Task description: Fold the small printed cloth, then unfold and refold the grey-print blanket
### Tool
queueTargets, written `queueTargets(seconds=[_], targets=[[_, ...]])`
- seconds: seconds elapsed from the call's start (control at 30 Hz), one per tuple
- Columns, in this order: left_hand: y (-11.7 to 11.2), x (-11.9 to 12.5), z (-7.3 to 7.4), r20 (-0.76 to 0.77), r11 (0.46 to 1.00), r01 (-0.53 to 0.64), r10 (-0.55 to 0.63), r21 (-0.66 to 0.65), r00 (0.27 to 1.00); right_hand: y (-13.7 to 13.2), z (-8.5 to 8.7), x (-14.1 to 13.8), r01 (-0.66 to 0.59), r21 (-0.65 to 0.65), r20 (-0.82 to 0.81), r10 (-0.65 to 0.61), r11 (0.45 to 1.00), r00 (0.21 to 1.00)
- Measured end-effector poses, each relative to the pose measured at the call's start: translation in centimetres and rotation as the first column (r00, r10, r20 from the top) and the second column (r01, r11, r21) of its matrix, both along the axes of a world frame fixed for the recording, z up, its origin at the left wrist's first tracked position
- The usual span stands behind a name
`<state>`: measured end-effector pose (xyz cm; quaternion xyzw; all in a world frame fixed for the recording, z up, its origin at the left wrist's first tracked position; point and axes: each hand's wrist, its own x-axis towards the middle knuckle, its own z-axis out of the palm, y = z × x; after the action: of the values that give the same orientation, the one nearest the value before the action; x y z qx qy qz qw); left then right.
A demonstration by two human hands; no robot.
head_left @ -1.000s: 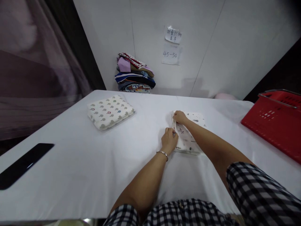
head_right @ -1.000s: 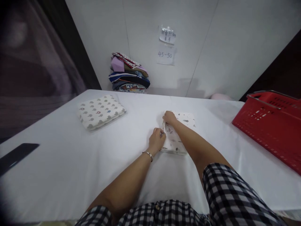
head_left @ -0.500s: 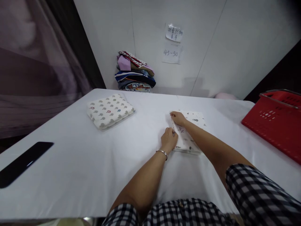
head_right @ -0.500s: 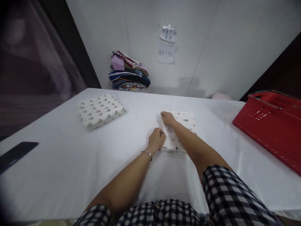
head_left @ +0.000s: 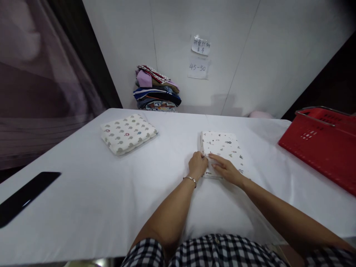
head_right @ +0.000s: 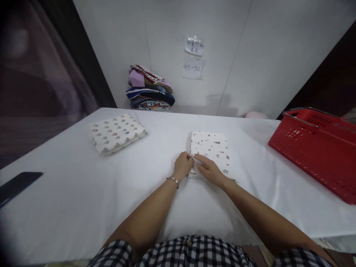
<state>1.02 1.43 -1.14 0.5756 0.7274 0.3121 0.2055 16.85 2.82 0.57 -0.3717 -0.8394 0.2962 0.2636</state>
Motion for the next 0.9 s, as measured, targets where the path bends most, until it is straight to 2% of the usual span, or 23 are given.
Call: queueTargets(seconds=[0.07, 0.13, 0.17, 0.2, 0.27, 0.3, 0.37, 0.43, 0.5, 0.6, 0.67, 0.73, 0.83, 0.9], targets=[[0.1, 0.0, -0.1, -0.004, 1.0, 0.001, -0.001, 0.004, 1.0, -0.8, -0.2, 3.5, 0.143, 0.212, 0.095, -0.166, 0.967, 0.982], [0.2, 0.0, -0.1, -0.003, 1.0, -0.002, 0.002, 0.005, 1.0, -1.0, -0.8, 6.9, 0.322, 0.334, 0.128, -0.381, 0.886, 0.916], [0.3, 0.0, -0.1, 0.0, 1.0, -0.003, 0.003, 0.005, 1.0, -1.1, -1.2, 8.3, 0.436, 0.322, 0.127, -0.494, 0.841, 0.86], [0.3, 0.0, -0.1, 0.006, 1.0, -0.004, 0.004, 0.005, 1.0, -1.2, -1.6, 9.5, 0.542, 0.249, 0.128, -0.582, 0.802, 0.803], [0.3, 0.0, 0.1, 0.029, 1.0, -0.001, 0.001, -0.008, 1.0, -1.4, -2.5, 11.0, 0.667, 0.03, 0.132, -0.664, 0.745, 0.736], [0.3, 0.0, 0.2, 0.04, 1.0, 0.002, -0.001, -0.018, 0.999, -1.5, -2.9, 11.4, 0.681, -0.065, 0.129, -0.671, 0.729, 0.73], [0.1, 0.2, 0.4, 0.057, 0.999, 0.006, -0.004, -0.038, 0.998, -1.2, -3.4, 11.9, 0.657, -0.163, 0.09, -0.652, 0.736, 0.753], [-0.1, 0.6, 0.5, 0.087, 0.997, 0.035, -0.029, -0.072, 0.996, -0.3, -3.6, 12.5, 0.621, -0.172, 0.015, -0.628, 0.765, 0.778], [-0.3, 1.2, 0.4, 0.172, 0.98, 0.13, -0.103, -0.152, 0.98, 1.2, -3.5, 13.3, 0.621, -0.136, -0.039, -0.631, 0.772, 0.775], [-0.6, 2.2, 0.2, 0.286, 0.932, 0.271, -0.199, -0.241, 0.937, 3.2, -2.7, 14.2, 0.644, 0.033, 0.075, -0.645, 0.764, 0.761], [-0.7, 2.6, 0.1, 0.3, 0.928, 0.286, -0.21, -0.239, 0.931, 3.3, -2.1, 13.8, 0.557, 0.222, 0.171, -0.594, 0.8, 0.786], [-0.6, 2.6, 0.0, 0.318, 0.924, 0.294, -0.211, -0.244, 0.925, 2.3, -1.8, 12.3, 0.438, 0.359, 0.194, -0.525, 0.824, 0.829], [-0.3, 2.3, -0.3, 0.346, 0.908, 0.32, -0.219, -0.27, 0.912, -0.4, -2.1, 8.9, 0.275, 0.373, 0.23, -0.375, 0.886, 0.898], [-0.1, 2.1, -0.4, 0.344, 0.905, 0.326, -0.224, -0.275, 0.912, -2.3, -2.6, 6.7, 0.099, 0.363, 0.336, -0.229, 0.927, 0.914]])
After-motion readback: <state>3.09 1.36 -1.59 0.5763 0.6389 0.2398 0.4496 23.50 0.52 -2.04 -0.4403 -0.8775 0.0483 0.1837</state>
